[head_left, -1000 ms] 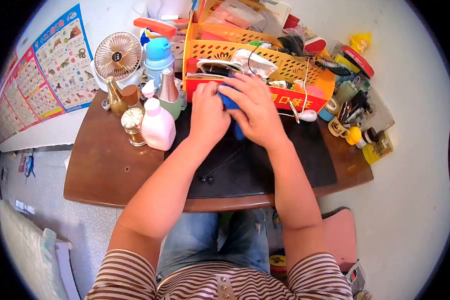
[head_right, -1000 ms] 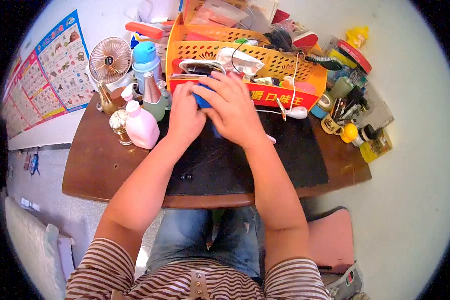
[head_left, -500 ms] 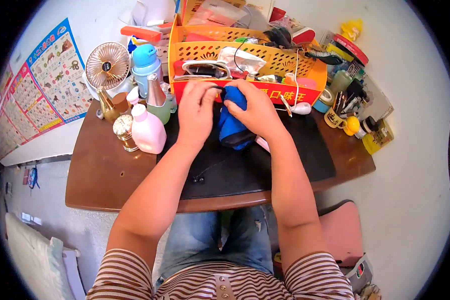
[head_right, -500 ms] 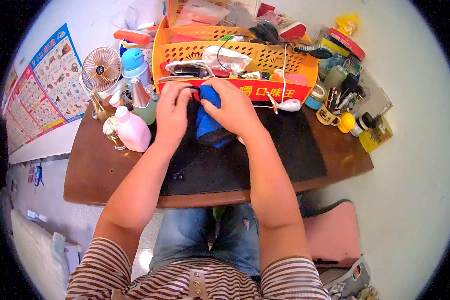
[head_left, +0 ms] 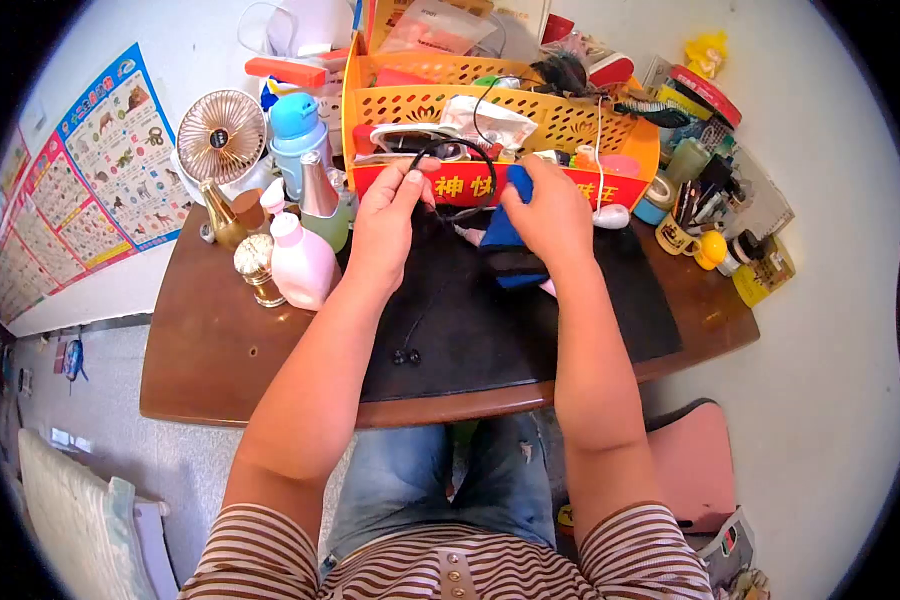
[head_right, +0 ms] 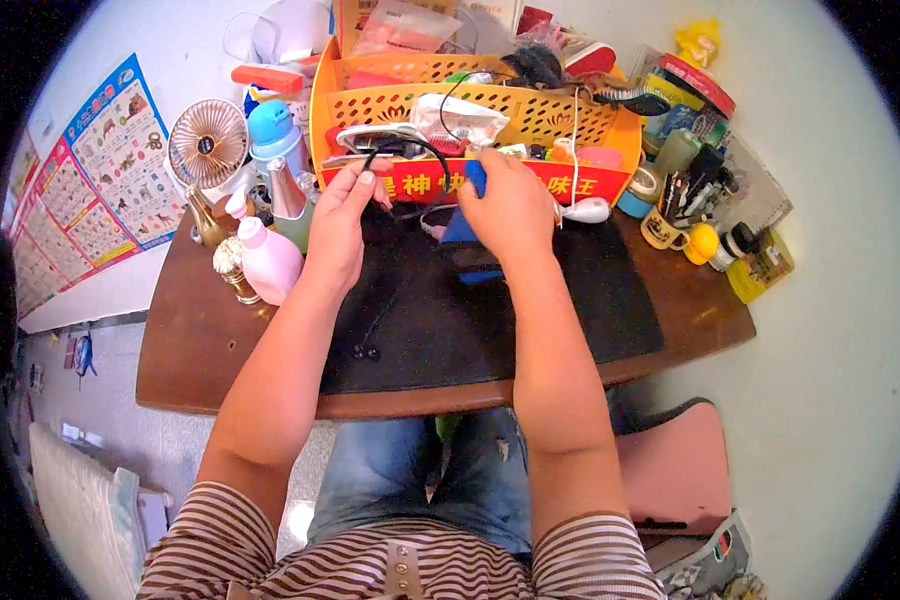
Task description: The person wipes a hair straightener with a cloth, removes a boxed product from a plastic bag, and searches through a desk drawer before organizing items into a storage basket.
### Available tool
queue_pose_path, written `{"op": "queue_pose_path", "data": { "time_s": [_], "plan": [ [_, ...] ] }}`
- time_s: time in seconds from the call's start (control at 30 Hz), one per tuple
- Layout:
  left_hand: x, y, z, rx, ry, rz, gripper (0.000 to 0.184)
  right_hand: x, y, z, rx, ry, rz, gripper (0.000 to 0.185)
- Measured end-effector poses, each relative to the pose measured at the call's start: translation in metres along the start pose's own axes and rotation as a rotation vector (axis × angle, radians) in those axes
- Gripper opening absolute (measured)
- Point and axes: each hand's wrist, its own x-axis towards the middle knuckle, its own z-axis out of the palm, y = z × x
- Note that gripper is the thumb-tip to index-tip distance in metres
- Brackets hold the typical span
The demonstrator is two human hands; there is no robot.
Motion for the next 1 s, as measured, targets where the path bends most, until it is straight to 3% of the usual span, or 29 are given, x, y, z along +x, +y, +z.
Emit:
{"op": "queue_pose_path", "data": {
  "time_s": [0.1, 0.17, 0.23, 0.3, 0.33, 0.37, 0.43, 0.5, 0.53, 0.63, 0.77, 0.9, 1.0],
  "plan": [
    [0.002, 0.002, -0.005, -0.213, -0.133, -0.01, 0.033, 0.003, 0.01, 0.003, -0.123, 0.061, -0.012, 0.035],
    [0.001, 0.004, -0.002, -0.275, -0.095, -0.06, 0.038, 0.005, -0.001, -0.006, -0.036, 0.056, 0.208, 0.041],
    [0.001, 0.004, 0.002, -0.338, -0.058, -0.109, 0.045, 0.005, -0.003, -0.005, 0.014, 0.161, 0.205, 0.042],
    [0.002, 0.004, 0.006, -0.308, -0.003, -0.128, 0.047, 0.003, -0.002, -0.007, 0.311, 0.336, 0.066, 0.039],
    [0.0, 0.005, 0.008, -0.309, -0.001, -0.126, 0.047, -0.001, -0.008, -0.011, 0.405, 0.317, 0.039, 0.032],
    [-0.002, 0.006, 0.012, -0.208, 0.002, -0.137, 0.048, -0.003, -0.012, -0.009, 0.405, 0.317, 0.037, 0.032],
    [-0.002, 0.003, 0.012, -0.104, 0.003, -0.146, 0.049, -0.006, -0.022, 0.0, 0.465, 0.175, -0.257, 0.03],
    [-0.002, -0.009, 0.009, 0.385, -0.033, 0.054, 0.052, -0.014, -0.037, 0.011, 0.356, 0.08, -0.369, 0.03],
    [-0.006, -0.011, 0.007, 0.605, -0.019, 0.248, 0.058, -0.018, -0.04, 0.018, 0.349, 0.046, -0.307, 0.034],
    [-0.007, -0.002, 0.013, 0.527, 0.022, 0.166, 0.061, -0.016, -0.039, 0.024, 0.46, -0.015, -0.13, 0.033],
    [-0.008, -0.015, 0.018, 0.491, -0.06, 0.202, 0.059, -0.009, -0.029, 0.02, 0.685, 0.068, 0.12, 0.026],
    [-0.005, -0.009, 0.02, 0.249, 0.022, 0.055, 0.04, -0.004, -0.021, 0.022, 0.805, 0.048, 0.037, 0.028],
    [-0.002, -0.007, 0.01, 0.108, 0.125, 0.005, 0.024, -0.01, -0.028, 0.014, 0.602, -0.036, -0.095, 0.031]
  ]
}}
